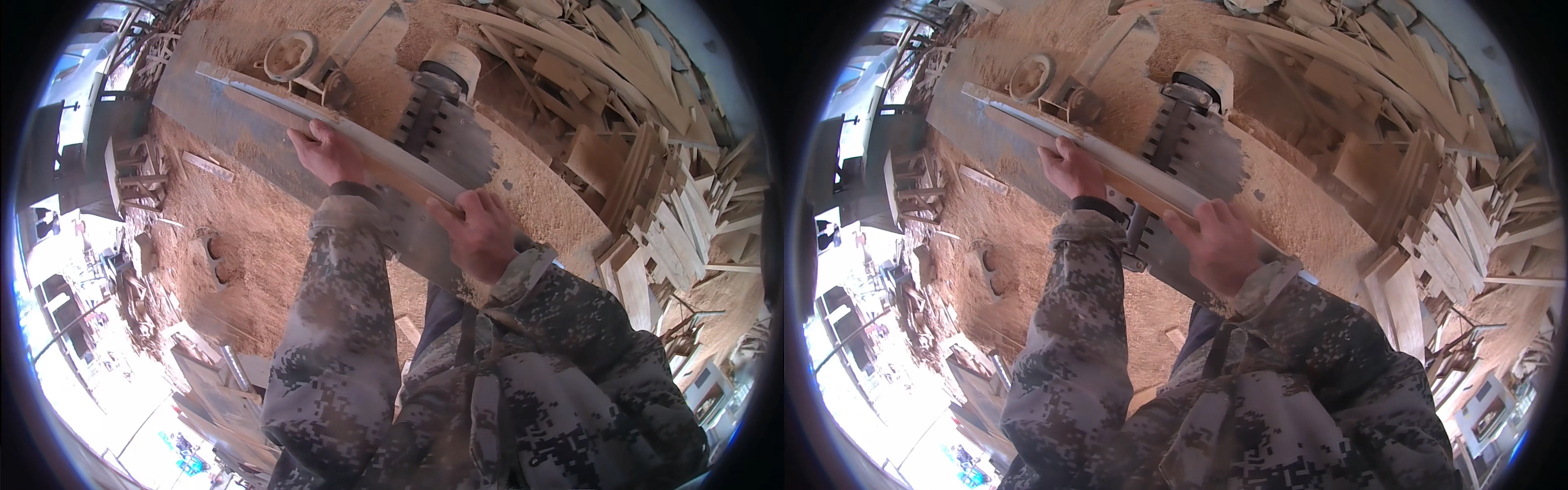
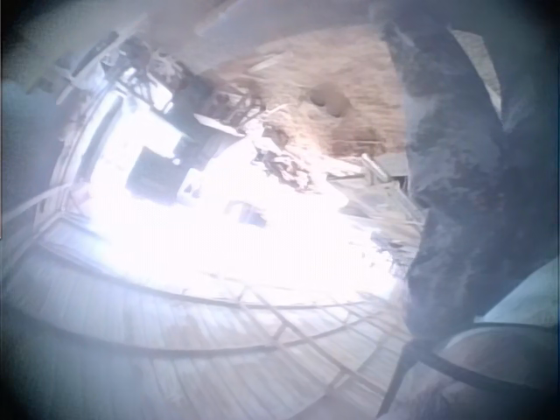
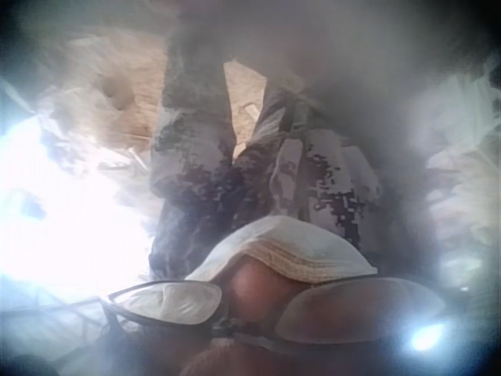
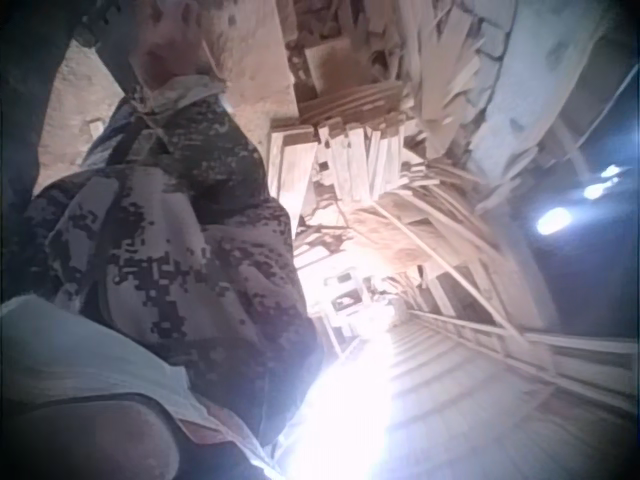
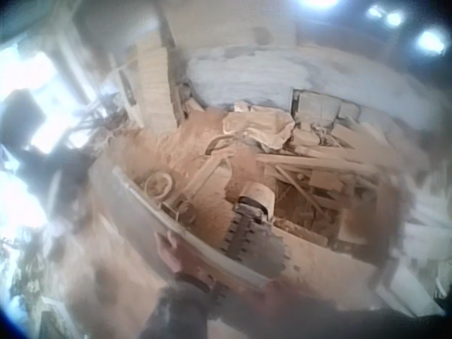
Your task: The person repeatedly picks up wooden planks from a pile on the floor and feeds them through a table saw to cut them into smaller pieces. The cut pieces are placed back onto the pile. The process is repeated multiple times throughout the clip.
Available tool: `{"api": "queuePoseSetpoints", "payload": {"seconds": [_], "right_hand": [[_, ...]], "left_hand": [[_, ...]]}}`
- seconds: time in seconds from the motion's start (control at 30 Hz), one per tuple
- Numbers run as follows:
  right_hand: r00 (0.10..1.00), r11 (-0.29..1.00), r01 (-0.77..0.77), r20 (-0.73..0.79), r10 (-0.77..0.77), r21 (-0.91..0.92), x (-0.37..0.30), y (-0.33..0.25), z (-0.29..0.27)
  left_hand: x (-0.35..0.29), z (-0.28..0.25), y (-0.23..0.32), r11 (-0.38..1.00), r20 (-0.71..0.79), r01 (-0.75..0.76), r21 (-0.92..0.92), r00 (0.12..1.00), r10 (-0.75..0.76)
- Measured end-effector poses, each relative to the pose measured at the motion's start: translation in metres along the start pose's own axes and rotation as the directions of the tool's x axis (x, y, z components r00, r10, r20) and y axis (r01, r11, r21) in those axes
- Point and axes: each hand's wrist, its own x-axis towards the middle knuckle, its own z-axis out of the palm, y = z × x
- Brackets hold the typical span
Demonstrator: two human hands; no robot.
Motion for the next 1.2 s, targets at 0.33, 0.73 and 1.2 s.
{"api": "queuePoseSetpoints", "payload": {"seconds": [0.33, 0.73, 1.2], "right_hand": [[1.0, 0.999, 0.022, -0.015, -0.022, 0.024, 0.048, -0.014, 0.024], [0.999, 1.0, 0.022, -0.035, -0.021, 0.019, 0.113, -0.032, 0.059], [0.997, 0.997, 0.078, -0.013, -0.078, 0.023, 0.185, -0.051, 0.096]], "left_hand": [[0.058, -0.001, -0.011, 0.997, -0.046, -0.028, 0.067, 0.998, 0.031], [0.13, -0.008, -0.002, 0.993, -0.078, -0.115, 0.022, 0.99, 0.117], [0.21, -0.013, 0.0, 0.998, -0.085, -0.057, -0.024, 0.995, 0.055]]}}
